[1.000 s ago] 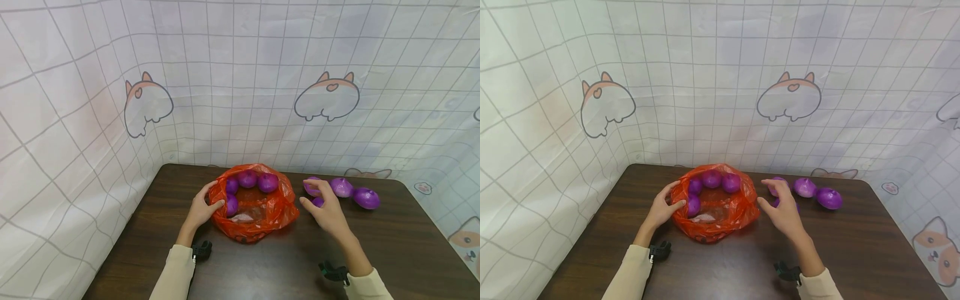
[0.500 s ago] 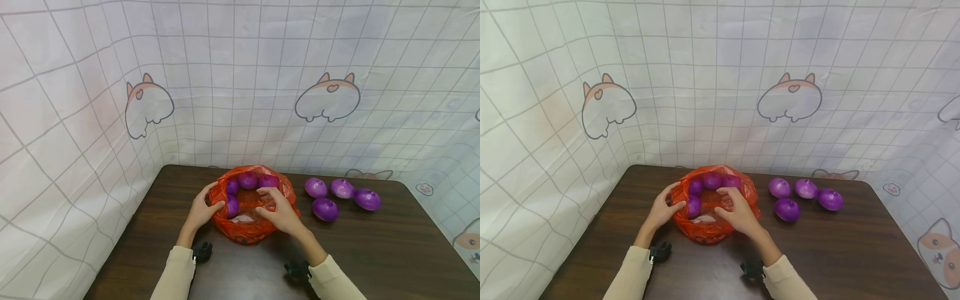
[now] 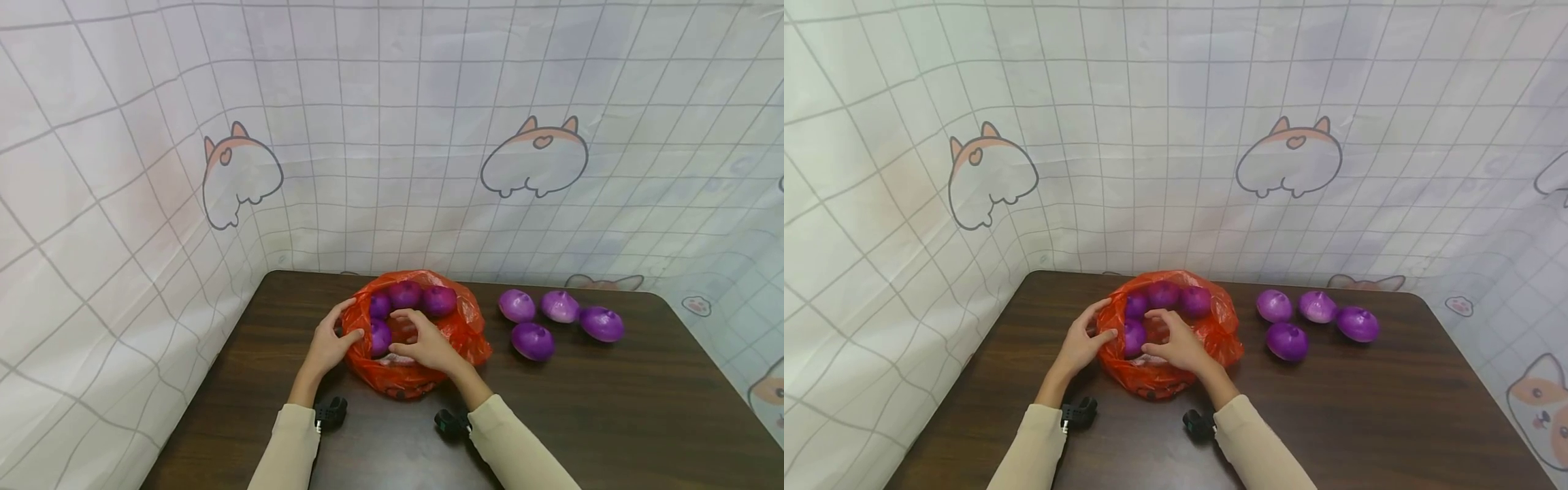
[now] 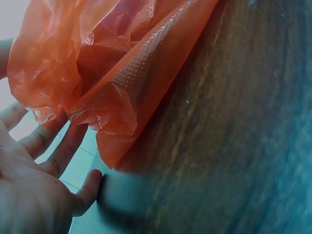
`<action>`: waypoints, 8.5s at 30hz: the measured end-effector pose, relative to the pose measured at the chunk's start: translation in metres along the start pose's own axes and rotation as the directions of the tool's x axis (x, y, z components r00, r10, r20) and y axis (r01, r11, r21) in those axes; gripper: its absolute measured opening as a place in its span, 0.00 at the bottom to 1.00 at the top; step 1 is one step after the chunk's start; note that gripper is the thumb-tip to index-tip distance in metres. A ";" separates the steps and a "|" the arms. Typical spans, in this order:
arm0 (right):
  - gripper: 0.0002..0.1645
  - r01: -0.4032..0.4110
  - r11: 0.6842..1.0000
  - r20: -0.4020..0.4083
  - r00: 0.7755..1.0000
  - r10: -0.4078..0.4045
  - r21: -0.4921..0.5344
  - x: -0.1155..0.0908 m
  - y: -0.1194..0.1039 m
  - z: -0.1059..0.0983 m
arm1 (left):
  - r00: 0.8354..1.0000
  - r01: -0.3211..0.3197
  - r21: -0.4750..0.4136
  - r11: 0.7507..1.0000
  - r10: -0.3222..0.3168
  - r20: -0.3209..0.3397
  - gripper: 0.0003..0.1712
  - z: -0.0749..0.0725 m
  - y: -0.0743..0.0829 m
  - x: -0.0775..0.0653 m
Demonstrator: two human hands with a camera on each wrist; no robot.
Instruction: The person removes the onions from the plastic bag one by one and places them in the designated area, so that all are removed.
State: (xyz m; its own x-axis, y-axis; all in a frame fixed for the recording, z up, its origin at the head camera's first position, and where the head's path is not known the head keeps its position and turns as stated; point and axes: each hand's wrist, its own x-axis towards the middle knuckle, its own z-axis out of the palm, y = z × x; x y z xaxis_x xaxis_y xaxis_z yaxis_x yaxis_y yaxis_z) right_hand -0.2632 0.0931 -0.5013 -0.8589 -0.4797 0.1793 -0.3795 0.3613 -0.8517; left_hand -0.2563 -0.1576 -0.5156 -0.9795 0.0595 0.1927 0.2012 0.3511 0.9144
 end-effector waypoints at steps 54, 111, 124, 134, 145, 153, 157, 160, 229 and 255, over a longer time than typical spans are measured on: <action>0.43 -0.082 0.996 -0.085 0.993 0.080 -0.022 -0.006 -0.003 -0.007 | 1.000 0.004 -0.002 1.000 -0.004 0.005 0.37 0.001 0.004 -0.002; 0.46 -0.134 0.990 -0.362 0.925 0.113 -0.033 -0.141 -0.015 -0.147 | 1.000 0.006 -0.005 1.000 -0.006 0.014 0.37 0.002 0.001 -0.001; 0.47 -0.129 0.992 -0.459 0.880 0.121 0.014 -0.170 0.013 -0.168 | 1.000 0.012 -0.006 1.000 -0.012 0.010 0.37 0.000 0.003 -0.002; 0.50 -0.251 0.966 -0.544 0.820 0.177 -0.065 -0.183 0.038 -0.189 | 1.000 0.013 0.001 1.000 -0.013 0.011 0.37 0.000 0.002 -0.002; 0.49 -0.290 0.955 -0.597 0.779 0.192 -0.071 -0.190 0.055 -0.197 | 1.000 0.008 0.002 1.000 -0.008 0.014 0.37 0.001 0.002 -0.001; 0.51 -0.367 0.928 -0.600 0.757 0.259 -0.062 -0.194 0.066 -0.202 | 1.000 0.011 0.002 1.000 -0.011 0.011 0.38 0.002 0.001 -0.002; 0.52 -0.394 0.917 -0.594 0.753 0.284 -0.062 -0.193 0.071 -0.204 | 1.000 0.020 0.001 1.000 -0.020 0.010 0.37 0.002 0.003 -0.002; 0.52 -0.413 0.909 -0.584 0.753 0.303 -0.060 -0.193 0.075 -0.205 | 1.000 0.024 -0.001 1.000 -0.024 0.012 0.37 0.001 0.004 -0.002; 0.44 -0.439 0.880 -0.557 0.783 0.275 -0.182 -0.194 0.029 -0.233 | 1.000 0.006 -0.001 1.000 -0.006 0.012 0.37 0.002 0.004 -0.003; 0.23 0.105 0.983 -0.260 0.955 -0.142 -0.151 -0.076 -0.058 -0.065 | 1.000 0.007 0.007 1.000 -0.007 0.005 0.37 0.002 0.004 -0.002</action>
State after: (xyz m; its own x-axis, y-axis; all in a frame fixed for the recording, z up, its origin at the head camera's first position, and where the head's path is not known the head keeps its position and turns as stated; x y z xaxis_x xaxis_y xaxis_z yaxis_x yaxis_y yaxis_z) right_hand -0.1981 0.1603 -0.4331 -0.8558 -0.3014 0.4204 -0.5153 0.4259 -0.7437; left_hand -0.2534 -0.1550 -0.5134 -0.9809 0.0619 0.1846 0.1944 0.3584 0.9131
